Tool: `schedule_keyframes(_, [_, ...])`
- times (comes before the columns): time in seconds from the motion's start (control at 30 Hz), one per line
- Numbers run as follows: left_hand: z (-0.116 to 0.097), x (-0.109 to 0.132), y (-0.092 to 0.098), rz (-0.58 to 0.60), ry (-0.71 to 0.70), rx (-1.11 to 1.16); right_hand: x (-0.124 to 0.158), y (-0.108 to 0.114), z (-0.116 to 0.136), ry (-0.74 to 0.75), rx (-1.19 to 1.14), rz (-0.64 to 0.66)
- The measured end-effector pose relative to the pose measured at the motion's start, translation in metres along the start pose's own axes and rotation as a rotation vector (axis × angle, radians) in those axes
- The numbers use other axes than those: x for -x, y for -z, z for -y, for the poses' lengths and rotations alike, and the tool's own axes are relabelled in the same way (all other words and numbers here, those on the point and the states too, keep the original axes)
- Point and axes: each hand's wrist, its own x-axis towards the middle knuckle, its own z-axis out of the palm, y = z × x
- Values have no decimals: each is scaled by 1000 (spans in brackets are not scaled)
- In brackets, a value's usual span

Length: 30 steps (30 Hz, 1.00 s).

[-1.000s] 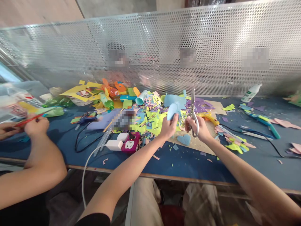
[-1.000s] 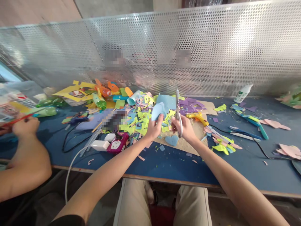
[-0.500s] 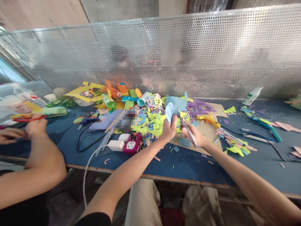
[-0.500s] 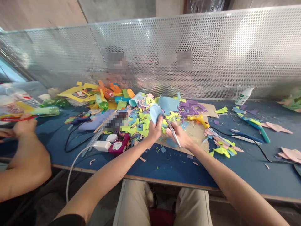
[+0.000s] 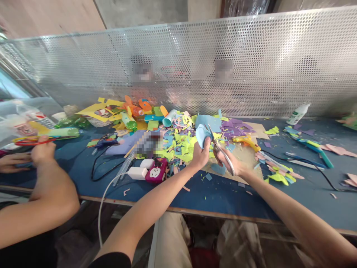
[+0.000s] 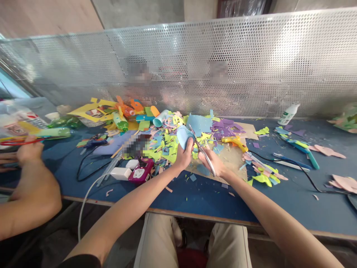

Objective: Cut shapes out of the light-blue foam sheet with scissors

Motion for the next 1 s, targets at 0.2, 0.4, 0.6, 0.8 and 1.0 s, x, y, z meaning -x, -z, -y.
schedule_keyframes(0.2, [-7,-1,3,-13,-29,0,-2,4,8,-43,69,-47])
schedule_keyframes(0.4, [-12,-7,9,-52,-33,24,-3,11,3,0,124,-8])
schedule_keyframes(0.6, [-15,-7,10,-5,-42,-52,-3,14,4,38,95,69])
schedule_keyframes(0.8, [-14,-7,10,18,-34,-68,-2,14,0,70,74,101])
schedule_keyframes(1.0, [-9,-9,12,17,-43,-91,0,15,-8,55,54,122])
